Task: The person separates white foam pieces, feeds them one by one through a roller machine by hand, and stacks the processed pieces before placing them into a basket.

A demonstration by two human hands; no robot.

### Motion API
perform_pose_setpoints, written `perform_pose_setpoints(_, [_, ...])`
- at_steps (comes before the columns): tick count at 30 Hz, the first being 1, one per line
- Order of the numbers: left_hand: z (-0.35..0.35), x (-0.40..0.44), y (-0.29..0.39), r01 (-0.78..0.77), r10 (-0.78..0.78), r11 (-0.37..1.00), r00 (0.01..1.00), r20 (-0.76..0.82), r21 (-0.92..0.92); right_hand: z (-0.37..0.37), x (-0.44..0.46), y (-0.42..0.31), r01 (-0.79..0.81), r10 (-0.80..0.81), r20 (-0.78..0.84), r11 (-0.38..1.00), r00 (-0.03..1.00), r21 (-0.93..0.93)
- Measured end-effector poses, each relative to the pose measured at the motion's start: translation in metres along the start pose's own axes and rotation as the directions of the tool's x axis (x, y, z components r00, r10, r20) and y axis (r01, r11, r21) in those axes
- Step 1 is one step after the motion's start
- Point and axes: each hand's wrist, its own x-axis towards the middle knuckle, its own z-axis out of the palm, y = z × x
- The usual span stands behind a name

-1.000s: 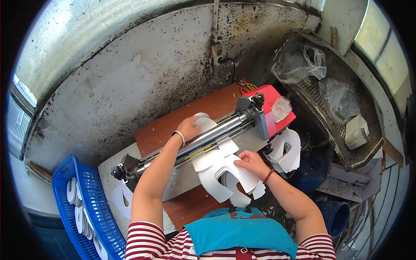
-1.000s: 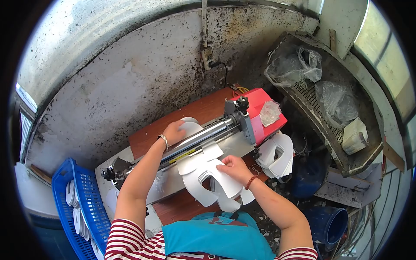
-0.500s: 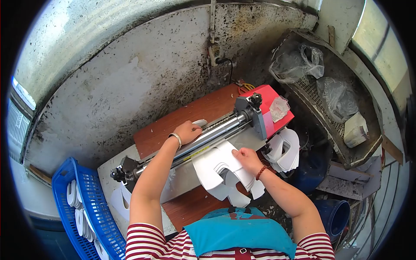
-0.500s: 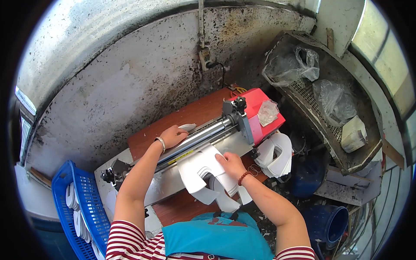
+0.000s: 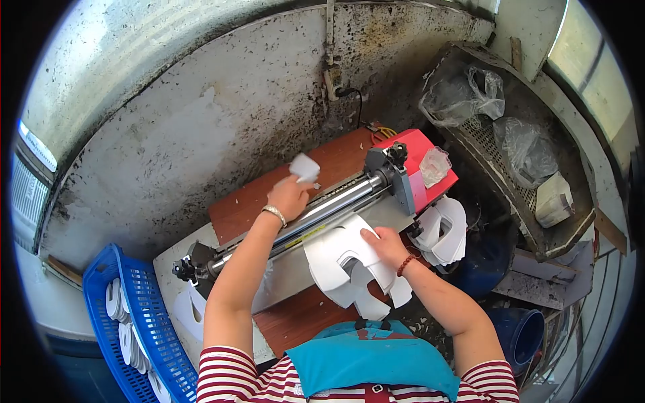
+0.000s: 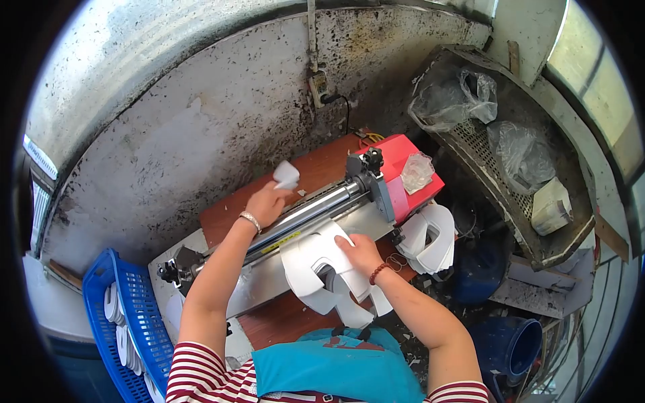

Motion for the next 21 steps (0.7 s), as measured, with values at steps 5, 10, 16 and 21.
perform_pose_setpoints(5, [0.012,0.017,-0.030,0.290,-0.275,0.880,0.957,0.095,-0.376,-0.013,-0.017,0.002,0.071,-0.071,0.037,0.997,0.997,0.014])
perform_pose_setpoints(10, [-0.049,0.019,-0.007,0.115,-0.239,0.931,0.908,-0.343,-0.345,-0.024,-0.025,0.012,0.026,-0.023,0.046,0.998,0.999,-0.062])
perform_pose_setpoints(16, [-0.020,0.004,0.003,-0.059,0.063,0.997,0.995,-0.071,0.054,-0.004,0.000,-0.002,0.038,-0.038,0.000,0.996,0.999,-0.075])
perform_pose_setpoints(21, [0.004,0.011,-0.002,0.151,-0.100,0.966,0.967,0.233,-0.210,-0.006,0.000,-0.002,0.066,-0.066,0.005,0.998,0.998,0.017])
